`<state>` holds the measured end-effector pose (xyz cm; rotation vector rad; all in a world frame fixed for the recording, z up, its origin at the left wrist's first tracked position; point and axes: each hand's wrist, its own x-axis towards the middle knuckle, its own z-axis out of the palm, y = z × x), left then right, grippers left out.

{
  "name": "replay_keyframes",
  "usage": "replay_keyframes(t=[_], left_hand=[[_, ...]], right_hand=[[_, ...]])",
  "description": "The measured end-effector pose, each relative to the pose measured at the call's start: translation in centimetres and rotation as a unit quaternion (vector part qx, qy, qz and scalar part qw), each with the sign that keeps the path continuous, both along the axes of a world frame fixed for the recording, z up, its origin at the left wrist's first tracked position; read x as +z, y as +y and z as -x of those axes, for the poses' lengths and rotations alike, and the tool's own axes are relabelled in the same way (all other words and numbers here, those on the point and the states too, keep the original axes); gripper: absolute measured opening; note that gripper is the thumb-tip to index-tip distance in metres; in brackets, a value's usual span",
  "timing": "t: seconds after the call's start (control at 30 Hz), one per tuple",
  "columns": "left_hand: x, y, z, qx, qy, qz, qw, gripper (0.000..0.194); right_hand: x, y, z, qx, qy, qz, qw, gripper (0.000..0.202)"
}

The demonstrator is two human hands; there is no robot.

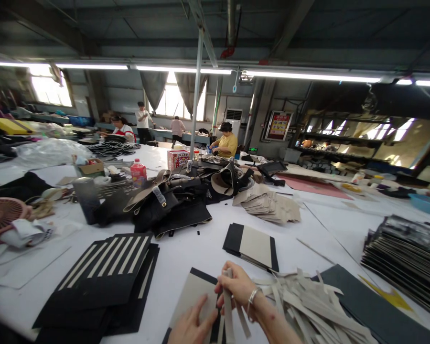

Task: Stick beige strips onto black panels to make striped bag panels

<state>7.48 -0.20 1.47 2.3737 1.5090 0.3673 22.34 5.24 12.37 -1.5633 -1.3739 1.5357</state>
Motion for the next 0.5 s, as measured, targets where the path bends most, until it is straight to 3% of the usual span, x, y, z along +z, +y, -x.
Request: replay_keyframes(t=[0.1,0.2,0.33,0.5], left_hand=[[2.7,2.1,-0.3,-0.011,-0.001,0.115,0.993,0.070],[4.0,3.0,-1.0,-0.001,0.003,0.143,0.990,0.076],[4.3,3.0,-1.6,0.010,0.021,0.163,0.986,0.078],[4.5,2.6,-1.8,0.020,0.019,0.154,0.988,0.074]], right_hand=[[-3.1,3.1,-0.4,-0.007,-0.184,-0.028,0.983,0.015],[-5.3,4.6,0.1,0.013,-0.276,-0.056,0.960,0.013],[-6.3,5.5,1.2,0.062,-0.344,-0.083,0.933,0.009],[-6.3,6.1,1.9,0.100,-0.388,-0.053,0.915,0.010]])
